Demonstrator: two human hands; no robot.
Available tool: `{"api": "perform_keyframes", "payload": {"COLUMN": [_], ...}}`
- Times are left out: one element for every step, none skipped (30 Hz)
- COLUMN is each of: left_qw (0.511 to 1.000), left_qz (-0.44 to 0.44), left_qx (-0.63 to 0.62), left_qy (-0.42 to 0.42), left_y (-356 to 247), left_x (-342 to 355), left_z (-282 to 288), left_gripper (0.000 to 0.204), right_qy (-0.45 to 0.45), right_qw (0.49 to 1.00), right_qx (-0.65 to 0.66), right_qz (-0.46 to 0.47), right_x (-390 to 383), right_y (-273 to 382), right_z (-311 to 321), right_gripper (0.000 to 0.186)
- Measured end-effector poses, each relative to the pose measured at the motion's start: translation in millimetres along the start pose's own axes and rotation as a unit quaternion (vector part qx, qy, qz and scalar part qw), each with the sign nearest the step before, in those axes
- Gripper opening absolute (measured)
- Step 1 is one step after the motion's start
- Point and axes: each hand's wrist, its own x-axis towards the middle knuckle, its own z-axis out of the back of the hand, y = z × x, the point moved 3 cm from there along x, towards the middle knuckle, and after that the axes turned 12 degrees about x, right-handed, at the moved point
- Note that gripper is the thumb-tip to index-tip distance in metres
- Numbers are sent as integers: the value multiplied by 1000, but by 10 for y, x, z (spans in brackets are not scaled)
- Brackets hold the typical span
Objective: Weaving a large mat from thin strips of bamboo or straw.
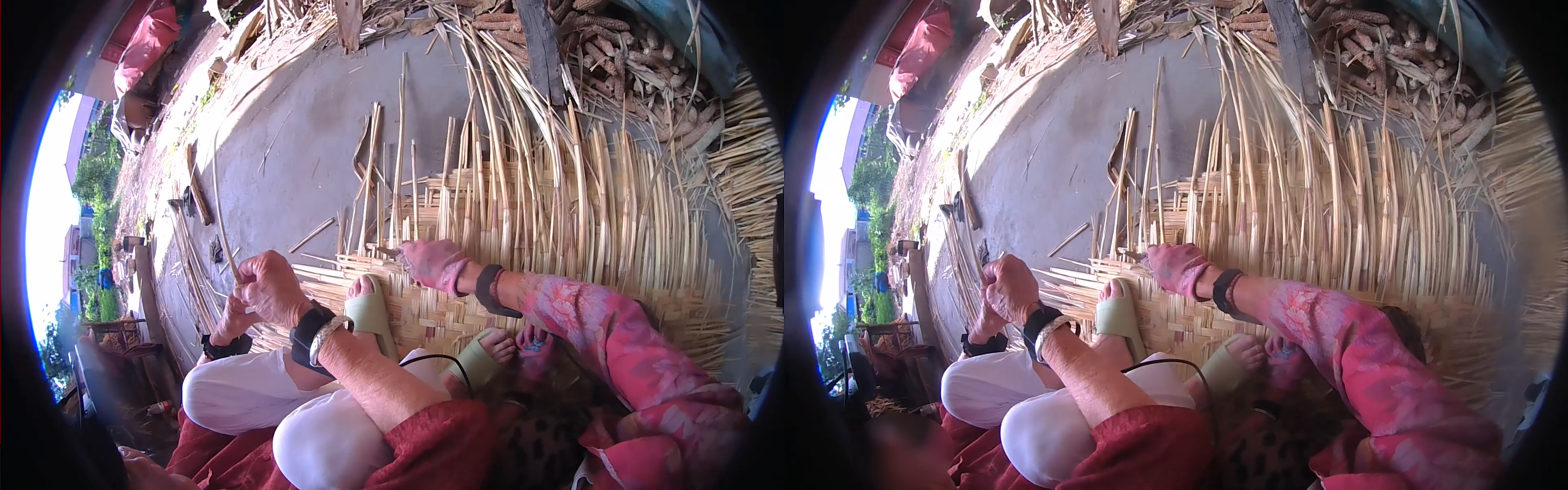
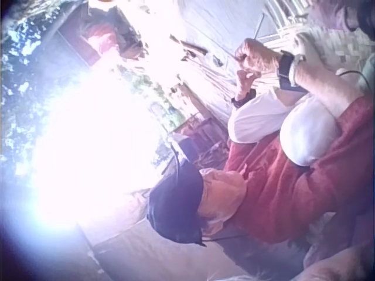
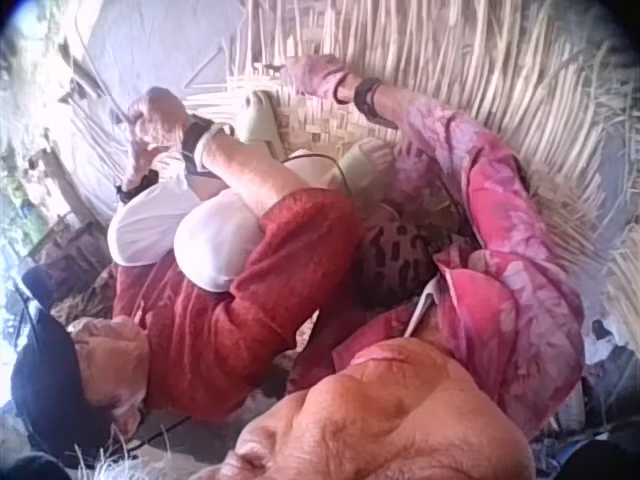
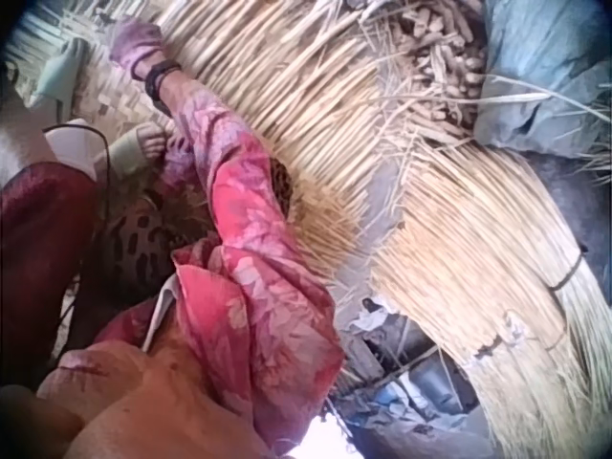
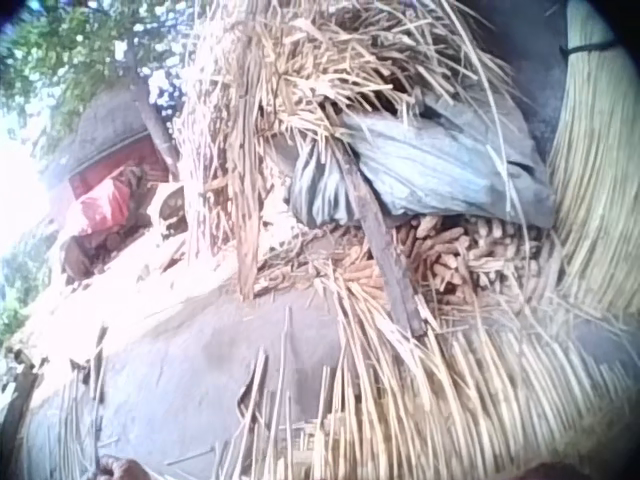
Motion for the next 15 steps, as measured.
{"api": "perform_keyframes", "payload": {"left_qw": [997, 993, 986, 984, 984, 982, 979, 984, 982, 964, 938, 933, 934, 934, 933], "left_qz": [-71, -110, -146, -136, -134, -117, -99, -97, -134, -185, -227, -255, -262, -267, -271], "left_qx": [22, 44, 76, 114, 115, 147, 178, 139, 63, -12, -59, -70, -67, -65, -59], "left_qy": [-13, -8, 6, 35, 37, 21, 3, -54, -121, -190, -255, -245, -232, -229, -231], "left_y": [71, 373, 656, 689, 693, 660, 597, 372, 104, -108, -314, -386, -408, -425, -443], "left_x": [59, 30, 8, 40, 45, 75, 117, 224, 325, 382, 436, 451, 485, 510, 509], "left_z": [-14, 170, 235, 212, 200, 185, 162, -84, -614, -1164, -1482, -1530, -1412, -1291, -1231], "left_gripper": [15, 18, 21, 22, 22, 21, 20, 20, 20, 21, 21, 21, 20, 19, 19], "right_qy": [-7, 42, 93, 65, 64, 67, 69, 63, 61, 35, 6, 101, 95, 18, -55], "right_qw": [1000, 998, 994, 997, 997, 996, 993, 992, 992, 996, 999, 988, 989, 996, 996], "right_qx": [-5, -34, -56, -37, -37, -67, -96, -105, -99, -69, -47, -106, -110, -78, -44], "right_qz": [-6, -13, -6, -17, -14, 6, 24, 33, 46, 41, 21, 45, 33, 37, 48], "right_x": [7, -10, 27, 30, 23, 13, -7, -70, -27, 3, -34, 44, -19, -112, -195], "right_y": [-104, -199, -145, -96, -103, -131, -168, -190, -83, 56, 81, -152, -258, -332, -365], "right_z": [31, 18, -22, -23, -24, -25, -13, 59, 13, 12, 96, -113, -105, -84, -61], "right_gripper": [18, 18, 17, 18, 18, 16, 15, 14, 14, 15, 15, 17, 17, 18, 19]}}
